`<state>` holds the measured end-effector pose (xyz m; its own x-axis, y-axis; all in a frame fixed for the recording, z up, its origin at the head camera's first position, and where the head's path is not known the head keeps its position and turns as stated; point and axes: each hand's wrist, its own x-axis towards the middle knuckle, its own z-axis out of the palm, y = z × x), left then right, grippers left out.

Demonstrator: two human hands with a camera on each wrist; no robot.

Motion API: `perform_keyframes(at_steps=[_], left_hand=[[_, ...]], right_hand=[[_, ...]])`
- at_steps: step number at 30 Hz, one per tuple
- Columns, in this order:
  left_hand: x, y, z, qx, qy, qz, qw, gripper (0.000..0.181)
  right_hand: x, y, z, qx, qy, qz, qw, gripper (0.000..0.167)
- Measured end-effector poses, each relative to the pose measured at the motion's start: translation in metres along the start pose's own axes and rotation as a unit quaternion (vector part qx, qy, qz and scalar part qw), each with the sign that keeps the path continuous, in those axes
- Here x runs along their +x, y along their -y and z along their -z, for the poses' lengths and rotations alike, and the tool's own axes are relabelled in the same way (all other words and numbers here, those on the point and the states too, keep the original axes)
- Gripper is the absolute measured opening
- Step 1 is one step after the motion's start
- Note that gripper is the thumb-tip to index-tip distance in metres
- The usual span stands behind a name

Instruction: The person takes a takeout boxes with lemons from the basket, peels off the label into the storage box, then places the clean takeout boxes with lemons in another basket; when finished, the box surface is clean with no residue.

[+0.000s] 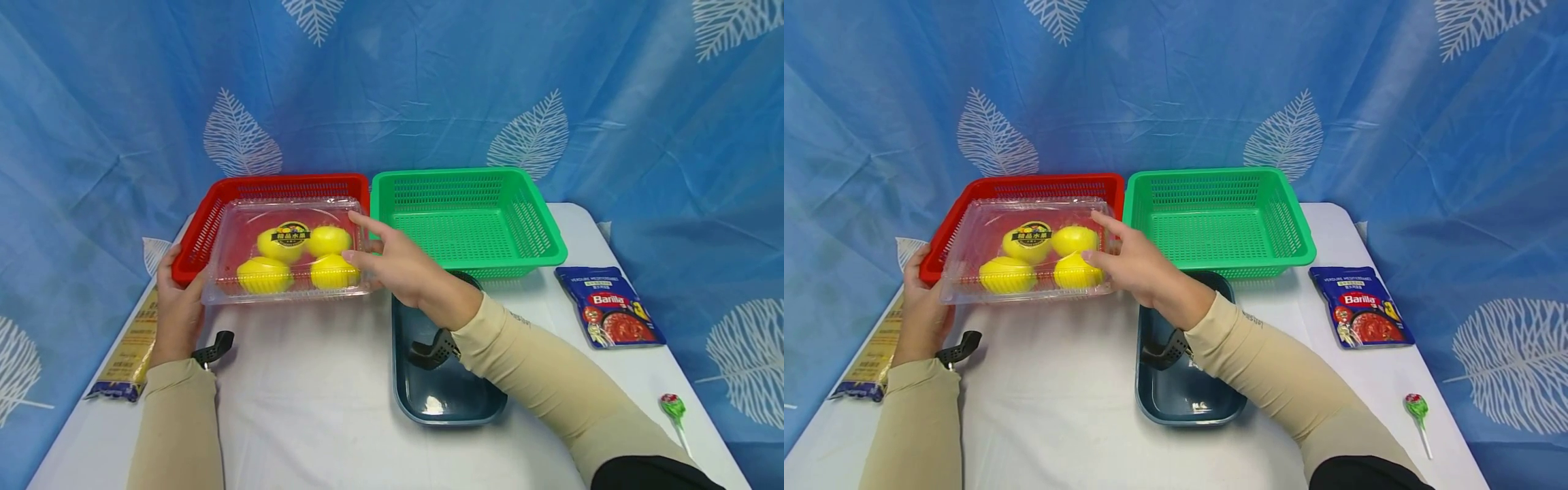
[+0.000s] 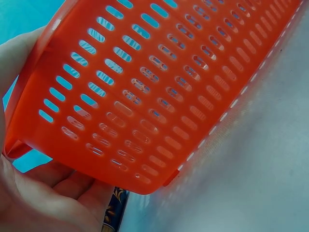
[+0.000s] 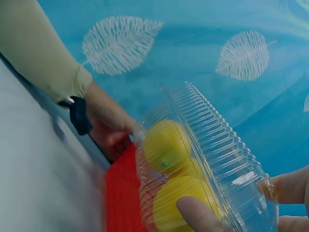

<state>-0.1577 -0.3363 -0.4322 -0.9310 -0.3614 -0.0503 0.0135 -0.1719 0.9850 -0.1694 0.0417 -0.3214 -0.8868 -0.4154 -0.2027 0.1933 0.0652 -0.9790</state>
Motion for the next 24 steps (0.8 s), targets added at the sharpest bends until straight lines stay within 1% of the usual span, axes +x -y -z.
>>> perform_keyframes(at_steps=[3, 5, 8, 12, 15, 20, 22, 24], left_hand=[[-0.002, 0.000, 0.001, 0.002, 0.004, 0.003, 1.0000, 0.091], [-0.004, 0.000, 0.001, 0.012, 0.005, 0.004, 0.9999, 0.092], [-0.007, -0.001, 0.001, 0.039, 0.002, 0.004, 0.9992, 0.095], [-0.009, -0.003, 0.001, 0.048, 0.004, 0.009, 0.9988, 0.095], [-0.009, -0.005, 0.001, 0.027, 0.015, 0.009, 0.9995, 0.091], [-0.008, -0.008, 0.001, 0.007, 0.032, -0.002, 0.9995, 0.084], [-0.008, -0.009, 0.002, 0.003, 0.034, -0.005, 0.9994, 0.083], [-0.008, -0.009, 0.002, 0.006, 0.036, 0.002, 0.9993, 0.084]], right_hand=[[-0.008, -0.003, -0.002, 0.006, 0.008, -0.003, 0.9999, 0.074], [-0.012, -0.005, -0.004, 0.006, 0.014, -0.006, 0.9999, 0.075], [-0.019, -0.008, -0.006, 0.006, 0.023, -0.007, 0.9997, 0.076], [-0.027, -0.012, -0.008, 0.009, 0.037, -0.008, 0.9993, 0.075], [-0.034, -0.014, -0.009, 0.002, 0.040, -0.006, 0.9992, 0.075], [-0.047, -0.018, -0.010, -0.011, 0.044, 0.001, 0.9990, 0.074], [-0.051, -0.021, -0.010, -0.011, 0.048, -0.002, 0.9988, 0.075], [-0.056, -0.022, -0.010, -0.012, 0.050, -0.010, 0.9986, 0.075]])
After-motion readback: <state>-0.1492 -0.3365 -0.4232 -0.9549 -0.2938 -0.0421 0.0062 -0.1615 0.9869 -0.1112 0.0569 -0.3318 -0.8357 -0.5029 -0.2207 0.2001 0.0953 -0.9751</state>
